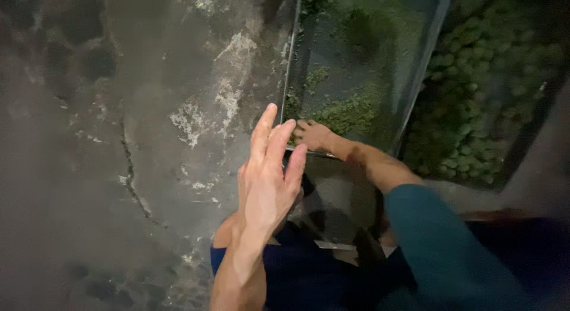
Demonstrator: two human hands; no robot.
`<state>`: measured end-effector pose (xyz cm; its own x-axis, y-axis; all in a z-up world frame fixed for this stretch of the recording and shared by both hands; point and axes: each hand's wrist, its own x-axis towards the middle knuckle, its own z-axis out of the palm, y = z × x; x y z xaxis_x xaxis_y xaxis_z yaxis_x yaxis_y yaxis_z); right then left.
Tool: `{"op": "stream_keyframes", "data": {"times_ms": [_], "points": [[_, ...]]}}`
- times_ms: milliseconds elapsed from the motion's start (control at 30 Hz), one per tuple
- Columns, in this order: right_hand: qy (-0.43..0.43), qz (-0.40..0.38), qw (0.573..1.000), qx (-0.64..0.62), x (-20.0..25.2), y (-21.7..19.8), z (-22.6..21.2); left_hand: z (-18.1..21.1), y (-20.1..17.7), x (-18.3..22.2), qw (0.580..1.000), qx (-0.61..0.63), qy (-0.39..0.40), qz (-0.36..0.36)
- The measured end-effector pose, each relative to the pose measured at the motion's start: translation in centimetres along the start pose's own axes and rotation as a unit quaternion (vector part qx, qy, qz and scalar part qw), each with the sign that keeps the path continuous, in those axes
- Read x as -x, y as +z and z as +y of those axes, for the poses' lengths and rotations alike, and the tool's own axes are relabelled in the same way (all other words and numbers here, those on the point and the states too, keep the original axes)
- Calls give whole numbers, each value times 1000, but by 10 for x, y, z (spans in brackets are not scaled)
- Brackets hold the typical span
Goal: The person takes small pieces of green dough from a tray, rolls them between their palms by hand, and places the resulting rounded shapes onto another tray alongside other people doing the same.
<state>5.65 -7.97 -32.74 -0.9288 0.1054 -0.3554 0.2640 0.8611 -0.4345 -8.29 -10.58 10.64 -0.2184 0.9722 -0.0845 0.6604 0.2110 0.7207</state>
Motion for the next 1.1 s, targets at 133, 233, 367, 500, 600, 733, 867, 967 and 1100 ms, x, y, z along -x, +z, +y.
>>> {"op": "stream_keyframes", "data": {"times_ms": [133, 233, 367, 500, 600, 733, 867, 967, 1100], "points": [[4, -276, 956, 94, 85, 2, 26, 1, 0, -3, 1000, -1, -5, -6], [56, -304, 946, 100, 168, 21, 41, 2, 1, 1, 1000, -13, 13, -13], [141, -195, 967, 78, 215, 59, 56, 2, 5, 2, 999, -31, 37, -18], [191, -175, 964, 62, 199, 84, 53, -12, 17, -6, 998, -50, 22, -31], [259, -109, 959, -25, 196, 63, 50, -28, 31, -15, 997, -59, 2, -50], [371, 2, 915, -159, 184, -31, 61, -54, 66, -43, 990, -79, -26, -113], [406, 132, 762, -486, 183, -150, 56, -72, 118, -77, 966, -98, -115, -210], [328, 191, 802, -461, 192, -233, 29, -65, 152, -93, 979, 79, -124, -144], [328, 226, 853, -338, 199, -298, -13, -39, 179, -111, 800, 453, -340, -197]]}}
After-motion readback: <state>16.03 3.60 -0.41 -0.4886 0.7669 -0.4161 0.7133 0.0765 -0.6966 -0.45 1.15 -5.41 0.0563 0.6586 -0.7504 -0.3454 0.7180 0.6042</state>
